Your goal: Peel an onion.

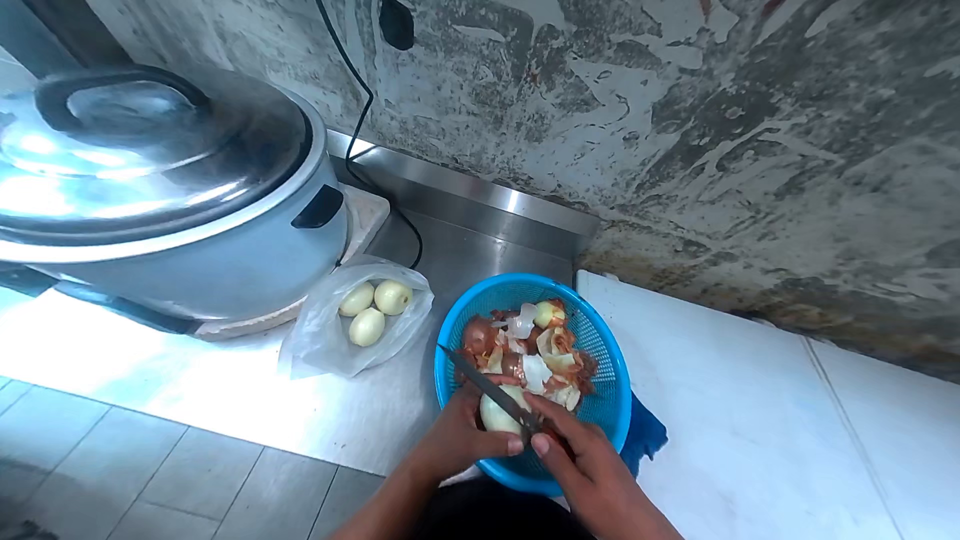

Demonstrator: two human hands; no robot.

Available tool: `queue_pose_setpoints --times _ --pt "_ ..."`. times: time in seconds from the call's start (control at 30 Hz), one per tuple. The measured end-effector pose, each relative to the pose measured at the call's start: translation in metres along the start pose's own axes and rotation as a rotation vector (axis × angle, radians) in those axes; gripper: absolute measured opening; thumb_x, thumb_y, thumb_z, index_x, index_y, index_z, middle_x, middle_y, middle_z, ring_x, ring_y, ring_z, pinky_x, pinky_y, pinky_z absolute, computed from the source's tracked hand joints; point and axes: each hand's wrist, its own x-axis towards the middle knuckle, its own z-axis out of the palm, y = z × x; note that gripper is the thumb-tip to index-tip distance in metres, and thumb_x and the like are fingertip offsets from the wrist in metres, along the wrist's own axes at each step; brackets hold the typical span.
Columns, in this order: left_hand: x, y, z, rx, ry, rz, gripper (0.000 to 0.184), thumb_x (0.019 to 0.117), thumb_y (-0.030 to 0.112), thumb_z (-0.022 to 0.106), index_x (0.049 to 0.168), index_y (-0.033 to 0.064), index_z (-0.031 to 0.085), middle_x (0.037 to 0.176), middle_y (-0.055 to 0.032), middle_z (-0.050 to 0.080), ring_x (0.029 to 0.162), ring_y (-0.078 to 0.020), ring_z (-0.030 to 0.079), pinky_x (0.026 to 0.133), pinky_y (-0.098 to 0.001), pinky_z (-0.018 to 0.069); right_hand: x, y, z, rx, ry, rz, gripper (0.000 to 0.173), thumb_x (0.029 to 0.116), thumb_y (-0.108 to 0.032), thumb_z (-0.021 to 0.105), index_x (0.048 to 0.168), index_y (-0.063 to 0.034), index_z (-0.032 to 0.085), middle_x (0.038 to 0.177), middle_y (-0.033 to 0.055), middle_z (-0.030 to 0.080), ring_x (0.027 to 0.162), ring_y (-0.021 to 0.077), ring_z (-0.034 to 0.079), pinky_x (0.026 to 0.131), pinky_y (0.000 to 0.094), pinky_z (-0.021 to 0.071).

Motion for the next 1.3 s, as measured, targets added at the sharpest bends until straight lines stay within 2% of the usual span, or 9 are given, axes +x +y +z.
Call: queue_pose_setpoints --times 0.13,0.3,0.5,0.63,0.7,0.8,0.97,1.1,1.3 --pt "-0.003 0.001 -0.005 0.036 -0.06 -0.015 0.073 0.0782 0.023 0.087 0.139 0.0024 0.052 0.125 -0.011 0.067 0.11 -0.0222 0.068 0.096 -0.0412 0.0581 0.004 0.004 0.0 0.156 0.091 0.036 0.048 0.1073 -0.042 0.046 0.143 -0.012 0.058 0.083 0.0016 0.066 0.064 0.0099 0.059 0.058 0.032 0.0544" --pt "-0.004 -0.008 -0.016 -0.204 -0.129 -0.003 0.074 0.0798 0.024 0.086 0.142 0.0052 0.05 0.133 -0.0209 0.061 0.115 -0.0317 0.064 0.096 -0.0469 0.0551 0.013 0.015 -0.008 0.389 0.289 0.287 0.04 0.1074 -0.028 0.044 0.137 -0.0058 0.06 0.074 0.005 0.061 0.053 0.0164 0.055 0.044 0.0317 0.0493" --pt "-0.007 0.004 -0.015 -0.417 0.112 0.052 0.055 0.0807 0.021 0.084 0.128 0.0103 0.058 0.119 -0.0168 0.067 0.091 -0.0258 0.07 0.075 -0.0408 0.0603 -0.006 0.025 -0.009 0.272 0.265 0.39 0.05 0.106 -0.025 0.047 0.15 -0.0017 0.048 0.08 0.0056 0.065 0.054 0.0127 0.056 0.049 0.0325 0.0518" --pt "-0.002 0.038 -0.061 0.009 0.475 0.078 0.054 0.0815 0.027 0.082 0.123 0.0008 0.059 0.111 -0.0159 0.07 0.093 -0.0254 0.071 0.079 -0.0427 0.0611 -0.022 0.03 -0.009 0.281 0.241 0.378 0.049 0.1072 -0.016 0.042 0.151 0.0055 0.041 0.077 0.0063 0.063 0.056 0.0136 0.056 0.051 0.033 0.0526" --pt "0.005 0.055 -0.1 0.369 0.67 -0.032 0.05 0.0808 0.026 0.082 0.122 0.0048 0.064 0.104 -0.0117 0.071 0.09 -0.0225 0.071 0.079 -0.0423 0.061 -0.029 0.035 -0.007 0.361 0.261 0.418 0.045 0.1085 -0.015 0.039 0.147 0.007 0.045 0.077 0.006 0.062 0.056 0.0135 0.057 0.052 0.0319 0.0526" --pt "0.017 0.076 -0.154 0.878 0.759 -0.176 0.054 0.0838 0.031 0.083 0.128 0.0088 0.063 0.116 -0.0133 0.068 0.102 -0.0265 0.068 0.089 -0.0527 0.0564 -0.033 0.04 -0.002 0.46 0.309 0.431 0.041 0.1095 -0.015 0.036 0.14 0.0069 0.051 0.076 0.004 0.063 0.056 0.0121 0.057 0.052 0.03 0.0528" --pt "0.04 0.073 -0.208 1.499 0.651 -0.145 0.044 0.0878 0.029 0.078 0.125 0.0095 0.068 0.144 -0.0197 0.053 0.134 -0.0423 0.048 0.107 -0.0628 0.0434 -0.031 0.055 -0.001 0.573 0.356 0.425 0.041 0.1101 -0.018 0.033 0.138 0.0062 0.052 0.074 0.0036 0.062 0.052 0.0126 0.056 0.048 0.0297 0.0513" --pt "0.069 0.07 -0.217 1.902 0.557 -0.016 0.03 0.0931 0.033 0.068 0.116 0.015 0.074 0.15 -0.0145 0.05 0.14 -0.0419 0.042 0.109 -0.0705 0.0287 -0.027 0.058 -0.003 0.617 0.364 0.45 0.041 0.1101 -0.018 0.032 0.137 0.0048 0.053 0.074 0.0029 0.062 0.051 0.012 0.055 0.047 0.0289 0.0508" --pt "0.095 0.073 -0.21 2.061 0.127 -0.208 0.053 0.1022 0.055 0.042 0.137 0.0209 0.063 0.16 -0.0091 0.04 0.152 -0.0383 0.024 0.115 -0.0773 0.0075 -0.027 0.058 -0.005 0.608 0.36 0.449 0.039 0.1099 -0.019 0.035 0.135 0.003 0.055 0.074 0.0035 0.062 0.051 0.0128 0.055 0.047 0.0302 0.051"
